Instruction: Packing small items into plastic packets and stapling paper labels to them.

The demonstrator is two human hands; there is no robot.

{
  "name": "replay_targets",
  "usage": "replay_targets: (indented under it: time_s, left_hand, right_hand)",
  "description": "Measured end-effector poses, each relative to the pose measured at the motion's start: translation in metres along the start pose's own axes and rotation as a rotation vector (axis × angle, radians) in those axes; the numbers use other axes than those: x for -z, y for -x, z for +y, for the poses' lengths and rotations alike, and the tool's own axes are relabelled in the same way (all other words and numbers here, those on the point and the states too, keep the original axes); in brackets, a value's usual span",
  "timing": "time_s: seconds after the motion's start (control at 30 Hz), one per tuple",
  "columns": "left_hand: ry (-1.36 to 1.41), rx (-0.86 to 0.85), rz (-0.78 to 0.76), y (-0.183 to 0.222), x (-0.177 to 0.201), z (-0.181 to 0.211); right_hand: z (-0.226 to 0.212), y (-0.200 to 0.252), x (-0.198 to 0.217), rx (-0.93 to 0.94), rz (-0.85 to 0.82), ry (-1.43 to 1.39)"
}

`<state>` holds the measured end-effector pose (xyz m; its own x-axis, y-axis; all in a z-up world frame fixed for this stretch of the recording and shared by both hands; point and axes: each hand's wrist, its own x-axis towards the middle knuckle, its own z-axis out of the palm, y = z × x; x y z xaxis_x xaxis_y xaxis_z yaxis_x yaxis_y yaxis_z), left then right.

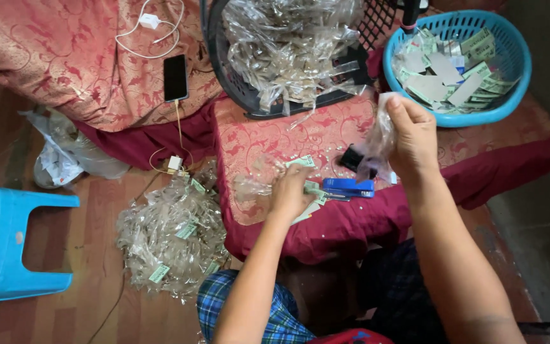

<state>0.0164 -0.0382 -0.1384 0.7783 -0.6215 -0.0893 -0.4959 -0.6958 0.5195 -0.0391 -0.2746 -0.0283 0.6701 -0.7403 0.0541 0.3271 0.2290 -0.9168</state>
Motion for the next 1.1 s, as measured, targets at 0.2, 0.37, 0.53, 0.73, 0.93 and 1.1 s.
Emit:
replay_targets:
  time_s: [0.2,0.37,0.53,0.73,0.93,1.1]
  left_hand:
    - [0.198,0.002,0.459,-0.038,-0.014,-0.05]
    - [0.341,-0.047,0.933,0.009,0.107,-0.023]
    - [0.754,-0.056,0.881,0.042,0.141,0.028]
    - [0.931,-0.141,0.672,0.044,0.106,0.057]
    - [0.957,-0.194,0.541,0.054,0.115,0.072]
    - [1.02,-0.201,0.51,0.053,0.114,0.077]
  right_hand:
    - [-0.002,0.018,-0.018,-0.046,0.003,-0.002]
    - [-0.027,0.067,-0.06,-0.08,-0.051,0.012]
    - [-0.009,0.089,-0.074,-0.075,-0.154,0.039]
    - [-0.01,0.107,-0.078,0.023,-0.334,0.059]
    - [0.01,0.095,-0.069,0.053,-0.367,0.175]
    - [0.013,0.093,-0.07,0.02,-0.396,0.192]
